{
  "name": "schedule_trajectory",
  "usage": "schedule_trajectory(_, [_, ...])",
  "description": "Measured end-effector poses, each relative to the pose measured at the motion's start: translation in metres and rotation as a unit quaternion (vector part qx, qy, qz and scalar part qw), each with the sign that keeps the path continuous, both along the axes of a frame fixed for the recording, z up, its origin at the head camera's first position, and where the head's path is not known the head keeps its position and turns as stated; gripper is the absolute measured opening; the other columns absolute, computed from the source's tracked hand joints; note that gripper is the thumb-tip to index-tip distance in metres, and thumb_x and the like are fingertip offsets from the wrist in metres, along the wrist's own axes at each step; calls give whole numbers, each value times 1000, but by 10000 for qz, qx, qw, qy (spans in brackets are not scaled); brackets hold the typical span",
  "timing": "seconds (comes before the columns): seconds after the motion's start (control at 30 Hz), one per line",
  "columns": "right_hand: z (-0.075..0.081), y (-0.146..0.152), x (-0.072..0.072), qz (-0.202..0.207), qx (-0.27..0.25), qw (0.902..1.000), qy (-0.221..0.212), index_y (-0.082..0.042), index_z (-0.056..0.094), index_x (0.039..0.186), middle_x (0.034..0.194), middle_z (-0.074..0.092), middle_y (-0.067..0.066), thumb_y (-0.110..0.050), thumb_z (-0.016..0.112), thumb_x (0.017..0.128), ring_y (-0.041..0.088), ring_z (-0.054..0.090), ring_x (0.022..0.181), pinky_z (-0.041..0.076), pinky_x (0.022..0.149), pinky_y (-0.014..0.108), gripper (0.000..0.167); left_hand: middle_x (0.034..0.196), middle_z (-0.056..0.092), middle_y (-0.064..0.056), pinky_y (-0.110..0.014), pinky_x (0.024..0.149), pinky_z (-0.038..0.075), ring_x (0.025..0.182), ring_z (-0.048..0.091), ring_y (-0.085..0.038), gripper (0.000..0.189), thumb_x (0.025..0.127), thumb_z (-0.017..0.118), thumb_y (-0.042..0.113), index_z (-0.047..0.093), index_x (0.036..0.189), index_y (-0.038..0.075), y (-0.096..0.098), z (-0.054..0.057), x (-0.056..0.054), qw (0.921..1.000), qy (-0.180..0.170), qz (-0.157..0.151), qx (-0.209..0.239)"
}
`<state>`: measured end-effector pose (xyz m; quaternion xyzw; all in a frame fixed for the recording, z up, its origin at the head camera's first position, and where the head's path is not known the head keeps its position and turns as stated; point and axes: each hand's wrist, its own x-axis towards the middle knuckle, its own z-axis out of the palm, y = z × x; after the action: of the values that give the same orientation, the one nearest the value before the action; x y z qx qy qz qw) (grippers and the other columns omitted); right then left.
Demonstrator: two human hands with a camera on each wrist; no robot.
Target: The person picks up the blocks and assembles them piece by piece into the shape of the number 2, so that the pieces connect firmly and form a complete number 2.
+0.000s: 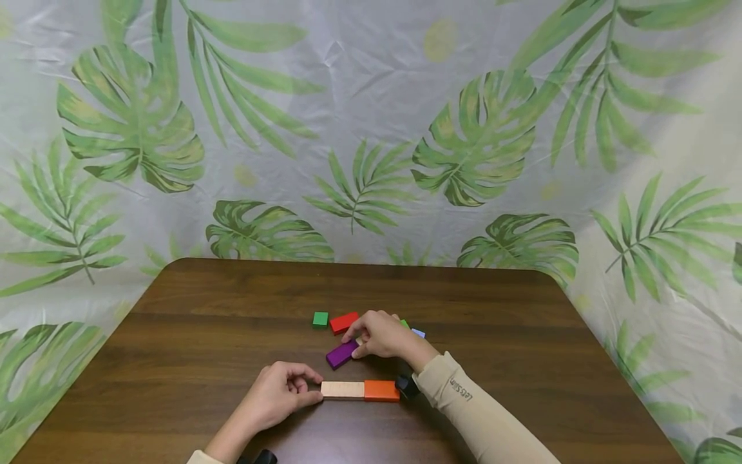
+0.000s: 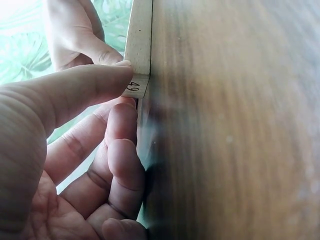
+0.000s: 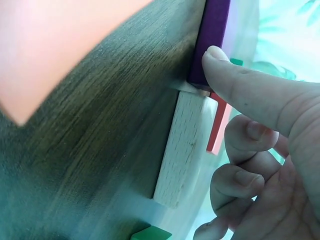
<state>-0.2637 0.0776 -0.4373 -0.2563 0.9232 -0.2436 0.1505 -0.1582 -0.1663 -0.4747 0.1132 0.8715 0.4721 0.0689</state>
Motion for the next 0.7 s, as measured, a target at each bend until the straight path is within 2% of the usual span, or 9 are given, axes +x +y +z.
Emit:
schedule_trajectory(0.33, [1, 0, 4, 52, 13, 10000, 59, -25, 84, 106, 62, 50, -9, -20, 92, 87, 9, 47, 68, 26, 76, 35, 21, 68, 61, 6, -20, 51, 37, 56, 47, -1, 16, 84, 92, 21, 81, 95, 15, 0, -1, 0, 10000, 21, -42, 36])
schedule_trajectory(0.7, [1, -3, 8, 142, 11, 9999, 16, -25, 84, 106, 59, 45, -9, -21, 92, 86, 7, 43, 63, 26, 77, 34, 21, 68, 61, 7, -19, 50, 36, 55, 46, 0, 16, 83, 92, 20, 81, 94, 15, -1, -3, -1, 9999, 98, -35, 62])
